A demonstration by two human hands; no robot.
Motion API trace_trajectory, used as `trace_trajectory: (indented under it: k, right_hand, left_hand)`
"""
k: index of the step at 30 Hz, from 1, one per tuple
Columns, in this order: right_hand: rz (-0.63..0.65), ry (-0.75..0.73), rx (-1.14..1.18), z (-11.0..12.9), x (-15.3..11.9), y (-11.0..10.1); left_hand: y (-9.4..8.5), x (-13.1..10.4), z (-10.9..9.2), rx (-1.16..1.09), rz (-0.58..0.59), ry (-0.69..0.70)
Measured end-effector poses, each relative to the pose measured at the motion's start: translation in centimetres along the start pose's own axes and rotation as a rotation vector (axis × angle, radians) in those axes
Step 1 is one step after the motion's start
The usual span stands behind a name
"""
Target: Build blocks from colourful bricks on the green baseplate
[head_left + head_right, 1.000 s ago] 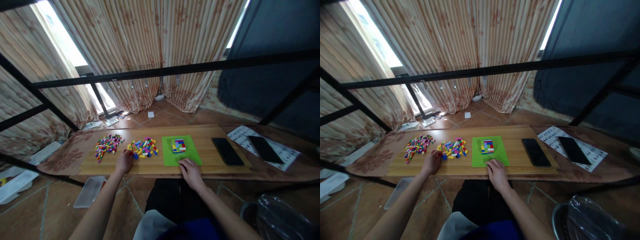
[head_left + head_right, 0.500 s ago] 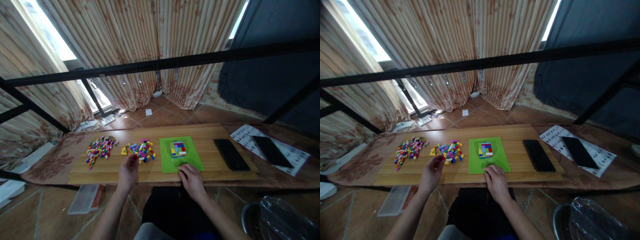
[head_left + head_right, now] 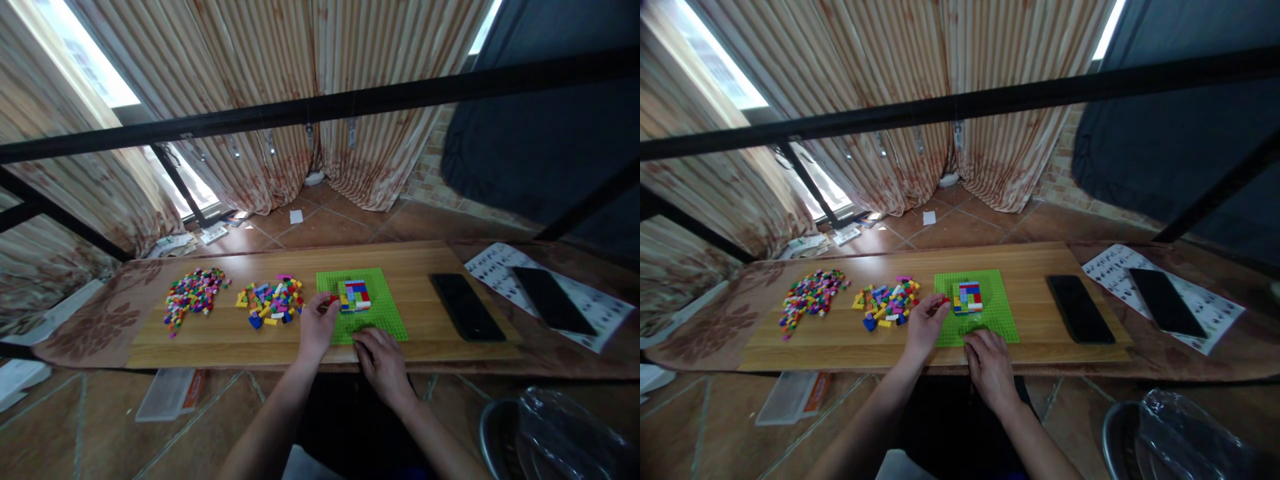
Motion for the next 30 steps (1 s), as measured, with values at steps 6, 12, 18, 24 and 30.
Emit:
trace_trajectory:
  k: [6,12,18,24,30]
  right_hand:
    - [0.001,-0.013,-0.034,0.0,-0.1,0.0]
    - [-0.009,-0.019,-0.063,0.0,-0.2,0.1]
    - [-0.013,-0.019,-0.071,-0.2,-0.3,0.2]
    - [-0.017,-0.016,-0.059,-0.1,-0.2,0.2]
    - [-0.029,-0.024,-0.075,-0.1,-0.2,0.1]
  left_hand:
    - [1.7,-0.2,-0.1,0.236,-0.048,0.079]
    - [2.0,-0.3,-0.1,0.358,-0.07,0.133]
    - [1.5,-0.5,-0.3,0.269,0.001,0.135]
    - [0.9,0.0,0.3,0.21,-0.004,0.048]
    - [1.6,-0.1,-0.1,0.238,-0.007,0.031]
Point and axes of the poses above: each hand's wrist, its own x-axis towards the middle knuckle, its own y-axis out of the palm, z = x × y, the point moved 5 cm from there along x, towards the middle knuckle, and after that the axes turned 6 degrees about -x, right-handed, at the moved point
